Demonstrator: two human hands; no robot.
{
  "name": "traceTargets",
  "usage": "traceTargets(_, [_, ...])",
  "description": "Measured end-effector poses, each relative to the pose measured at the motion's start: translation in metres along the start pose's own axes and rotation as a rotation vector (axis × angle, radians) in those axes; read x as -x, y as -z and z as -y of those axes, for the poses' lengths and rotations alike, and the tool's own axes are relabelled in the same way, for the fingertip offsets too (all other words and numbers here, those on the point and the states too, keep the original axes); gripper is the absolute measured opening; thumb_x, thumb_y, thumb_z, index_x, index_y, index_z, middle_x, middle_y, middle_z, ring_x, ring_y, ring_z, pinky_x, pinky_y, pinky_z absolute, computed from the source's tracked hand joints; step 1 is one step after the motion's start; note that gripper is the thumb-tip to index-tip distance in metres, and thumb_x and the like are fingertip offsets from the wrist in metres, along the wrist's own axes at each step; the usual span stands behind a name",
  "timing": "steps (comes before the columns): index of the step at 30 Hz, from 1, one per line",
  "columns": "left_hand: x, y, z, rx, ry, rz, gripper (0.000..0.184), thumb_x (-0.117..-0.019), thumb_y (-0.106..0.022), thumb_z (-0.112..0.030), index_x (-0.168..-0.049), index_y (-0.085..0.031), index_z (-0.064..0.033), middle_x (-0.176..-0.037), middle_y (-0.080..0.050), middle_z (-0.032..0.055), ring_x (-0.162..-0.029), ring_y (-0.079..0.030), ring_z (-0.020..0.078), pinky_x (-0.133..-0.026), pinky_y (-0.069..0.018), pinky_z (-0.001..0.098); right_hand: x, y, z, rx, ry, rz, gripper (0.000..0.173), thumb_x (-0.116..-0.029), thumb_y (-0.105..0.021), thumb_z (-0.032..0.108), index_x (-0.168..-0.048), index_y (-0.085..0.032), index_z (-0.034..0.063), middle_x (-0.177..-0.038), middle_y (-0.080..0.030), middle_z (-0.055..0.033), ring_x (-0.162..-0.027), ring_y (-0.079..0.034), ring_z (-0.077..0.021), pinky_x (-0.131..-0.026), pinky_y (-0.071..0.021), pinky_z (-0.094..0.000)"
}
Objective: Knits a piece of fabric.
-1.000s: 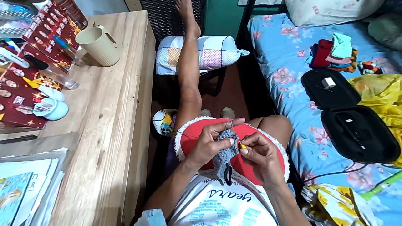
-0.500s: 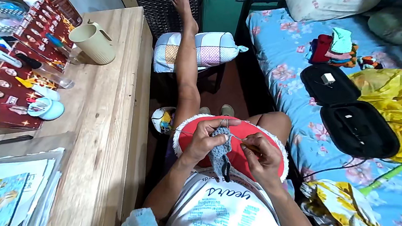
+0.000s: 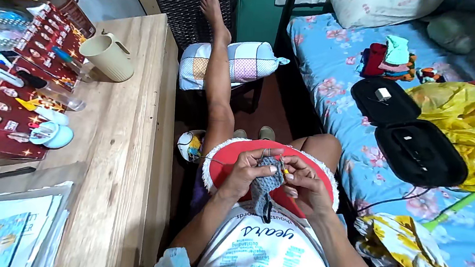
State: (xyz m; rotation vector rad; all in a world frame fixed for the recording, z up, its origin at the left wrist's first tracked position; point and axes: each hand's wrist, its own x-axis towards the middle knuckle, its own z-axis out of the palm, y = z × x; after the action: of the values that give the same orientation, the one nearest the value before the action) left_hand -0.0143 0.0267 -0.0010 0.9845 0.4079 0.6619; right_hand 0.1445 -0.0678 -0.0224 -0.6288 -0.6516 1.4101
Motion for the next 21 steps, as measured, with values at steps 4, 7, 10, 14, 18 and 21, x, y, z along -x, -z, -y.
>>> traceTargets(4, [0.000,-0.007,0.014,-0.028,-0.065,-0.062,0.035,-0.0873,-0.058,0.010,-0.121,-0.067,0.0076,-0.111,-0.074,0.0087,-0.095,-0.072,0.0106,-0.087,-0.0593,0.0296,0.002,-0.005,0.007,0.231,0.093,-0.152,0.025,-0.0899,-0.061,0.001,-0.113,-0.072,0.0051,-0.092,-0.073,-0.0008,-0.057,-0.052,0.0029,-0.048,-0.0401,-0.0133])
traceTargets(7, [0.003,-0.011,0.012,-0.317,-0.263,-0.092,0.033,-0.0879,-0.063,0.006,-0.120,-0.067,0.0110,-0.112,-0.073,0.0103,-0.101,-0.069,0.0085,-0.092,-0.0572,0.0270,0.007,-0.003,0.011,0.779,0.306,-0.137,0.025,-0.0895,-0.058,-0.003,-0.110,-0.072,0.0006,-0.101,-0.073,0.0000,-0.082,-0.065,0.0010,-0.072,-0.0552,-0.0160])
traceTargets(10, [0.006,-0.008,0.002,-0.496,-0.382,-0.042,0.020,-0.0916,-0.064,-0.002,-0.105,-0.073,0.0085,-0.115,-0.071,0.0139,-0.109,-0.067,0.0118,-0.094,-0.0559,0.0260,0.009,-0.006,0.012,1.302,0.468,-0.152,0.025,-0.0909,-0.056,0.006,-0.107,-0.075,0.0045,-0.088,-0.068,-0.0051,-0.074,-0.063,-0.0069,-0.063,-0.0522,-0.0234])
traceTargets(14, [0.009,0.019,-0.027,-0.816,-0.348,-0.007,0.024,-0.0936,-0.066,-0.015,-0.078,-0.071,0.0027,-0.108,-0.074,0.0121,-0.105,-0.069,0.0117,-0.094,-0.0556,0.0290,0.004,0.001,0.015,1.056,0.386,-0.114,0.024,-0.0930,-0.056,0.002,-0.109,-0.074,0.0012,-0.095,-0.069,-0.0024,-0.082,-0.064,-0.0013,-0.073,-0.0548,-0.0171])
traceTargets(18, [0.014,0.057,-0.059,-1.103,-0.124,0.177,0.033,-0.0918,-0.068,-0.025,-0.071,-0.069,0.0019,-0.101,-0.075,0.0099,-0.114,-0.066,0.0195,-0.102,-0.0485,0.0383,0.000,0.008,0.018,0.739,0.294,-0.082,0.024,-0.0903,-0.057,-0.004,-0.109,-0.072,0.0000,-0.100,-0.071,0.0025,-0.086,-0.065,-0.0004,-0.078,-0.0559,-0.0192])
traceTargets(21, [0.007,0.070,-0.051,-0.596,-0.352,0.288,0.033,-0.0958,-0.065,-0.030,-0.067,-0.067,-0.0151,-0.114,-0.075,0.0056,-0.133,-0.057,0.0246,-0.117,-0.0396,0.0409,-0.003,0.010,0.018,0.624,0.274,-0.021,0.028,-0.0894,-0.058,-0.004,-0.110,-0.074,0.0060,-0.102,-0.073,0.0059,-0.089,-0.067,-0.0007,-0.080,-0.0569,-0.0200])
